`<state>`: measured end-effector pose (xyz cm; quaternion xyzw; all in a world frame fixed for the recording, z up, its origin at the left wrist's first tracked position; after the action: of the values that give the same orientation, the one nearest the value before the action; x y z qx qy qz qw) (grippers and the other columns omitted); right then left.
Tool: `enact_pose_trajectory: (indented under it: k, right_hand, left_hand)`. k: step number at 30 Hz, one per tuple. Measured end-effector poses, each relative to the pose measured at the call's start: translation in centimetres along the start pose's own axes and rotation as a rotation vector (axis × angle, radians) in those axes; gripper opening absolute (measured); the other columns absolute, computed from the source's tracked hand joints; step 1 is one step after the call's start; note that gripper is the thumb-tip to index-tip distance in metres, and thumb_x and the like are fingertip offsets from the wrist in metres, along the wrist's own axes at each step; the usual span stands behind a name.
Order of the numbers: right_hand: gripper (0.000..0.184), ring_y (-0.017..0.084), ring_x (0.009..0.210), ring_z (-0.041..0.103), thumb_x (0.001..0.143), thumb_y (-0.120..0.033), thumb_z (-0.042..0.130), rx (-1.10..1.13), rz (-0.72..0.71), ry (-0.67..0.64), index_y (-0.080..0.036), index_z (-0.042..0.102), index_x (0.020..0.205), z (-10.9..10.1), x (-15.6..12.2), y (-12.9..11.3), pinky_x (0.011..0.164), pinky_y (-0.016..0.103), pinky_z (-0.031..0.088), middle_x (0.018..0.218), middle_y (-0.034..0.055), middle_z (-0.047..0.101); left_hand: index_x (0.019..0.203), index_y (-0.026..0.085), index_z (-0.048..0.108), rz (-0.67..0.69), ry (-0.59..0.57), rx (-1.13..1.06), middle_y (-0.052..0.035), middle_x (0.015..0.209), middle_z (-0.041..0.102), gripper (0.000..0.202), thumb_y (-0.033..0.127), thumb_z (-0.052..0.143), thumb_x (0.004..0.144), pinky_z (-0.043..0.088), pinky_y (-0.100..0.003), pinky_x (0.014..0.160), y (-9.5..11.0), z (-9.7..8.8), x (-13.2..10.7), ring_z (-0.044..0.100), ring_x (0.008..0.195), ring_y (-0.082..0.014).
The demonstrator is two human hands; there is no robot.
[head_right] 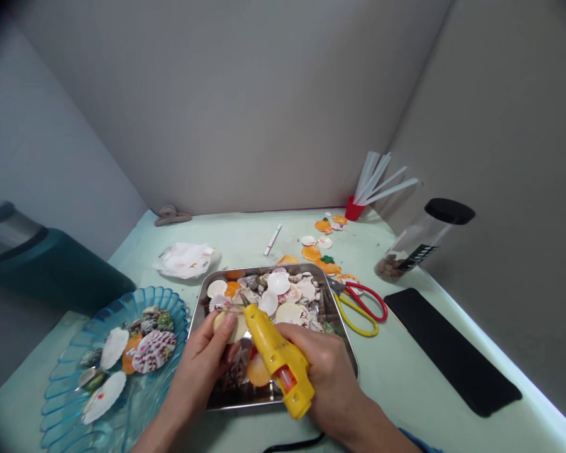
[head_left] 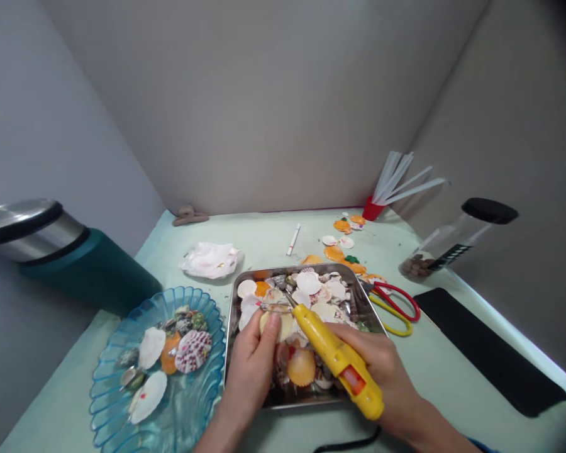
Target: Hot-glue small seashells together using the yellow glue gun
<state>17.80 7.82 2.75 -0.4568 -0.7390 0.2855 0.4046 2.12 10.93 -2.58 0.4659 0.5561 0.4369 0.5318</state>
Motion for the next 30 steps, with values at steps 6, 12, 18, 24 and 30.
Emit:
enact_pose_trajectory:
  k: [6, 12, 18, 24, 30]
  right_hand:
    - [0.018, 0.016, 0.068, 0.065, 0.082, -0.029, 0.061, -0.003, 0.007, -0.105, -0.018, 0.064, 0.096, 1.0, -0.1, -0.2, 0.066, 0.022, 0.050, 0.082, 0.0033, 0.071]
    - [0.021, 0.016, 0.068, 0.065, 0.081, -0.030, 0.060, 0.000, 0.006, -0.093, -0.018, 0.064, 0.097, 1.0, -0.2, 0.0, 0.065, 0.022, 0.049, 0.081, 0.0037, 0.071]
    - [0.021, 0.016, 0.066, 0.064, 0.081, -0.031, 0.057, 0.011, -0.003, -0.087, -0.018, 0.063, 0.097, 0.9, -0.2, -0.1, 0.063, 0.022, 0.049, 0.080, 0.0042, 0.070]
    - [0.020, 0.017, 0.067, 0.065, 0.081, -0.030, 0.058, 0.021, 0.005, -0.080, -0.018, 0.064, 0.097, 0.8, -0.1, -0.3, 0.064, 0.023, 0.049, 0.078, 0.0031, 0.070]
    - [0.018, 0.016, 0.068, 0.065, 0.081, -0.026, 0.060, 0.020, 0.004, -0.090, -0.019, 0.064, 0.097, 0.9, -0.2, -0.1, 0.065, 0.021, 0.049, 0.082, 0.0026, 0.071]
  left_hand:
    - [0.073, 0.018, 0.054, -0.062, -0.003, -0.037, 0.0055, 0.057, 0.045, 0.038, 0.056, 0.056, 0.074, 0.033, -0.020, 0.045, 0.0, 0.0, 0.1, 0.038, 0.048, -0.0091]
    - [0.072, 0.018, 0.052, -0.109, -0.004, -0.093, 0.0071, 0.055, 0.042, 0.035, 0.053, 0.058, 0.075, 0.034, -0.018, 0.048, -0.4, 0.2, -0.2, 0.038, 0.049, -0.0077]
    - [0.069, 0.019, 0.046, -0.102, -0.080, -0.091, 0.0079, 0.052, 0.038, 0.034, 0.050, 0.055, 0.079, 0.026, -0.018, 0.043, -0.2, 1.0, -0.3, 0.031, 0.045, -0.0065]
    - [0.071, 0.020, 0.045, -0.093, -0.140, -0.029, 0.0082, 0.050, 0.038, 0.033, 0.050, 0.049, 0.083, 0.021, -0.020, 0.040, -0.3, 1.4, -0.4, 0.026, 0.042, -0.0063]
    - [0.074, 0.020, 0.046, -0.067, -0.158, -0.027, 0.0088, 0.049, 0.037, 0.032, 0.051, 0.049, 0.083, 0.019, -0.021, 0.039, -0.3, 1.6, -0.3, 0.024, 0.040, -0.0061]
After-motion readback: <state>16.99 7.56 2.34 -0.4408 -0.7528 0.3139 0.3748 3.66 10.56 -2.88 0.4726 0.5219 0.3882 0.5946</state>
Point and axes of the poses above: each hand's wrist, its own x-axis towards the middle knuckle, its own z-axis out of the palm, y = z × x, the point moved 10 cm from there along x, towards the middle knuckle
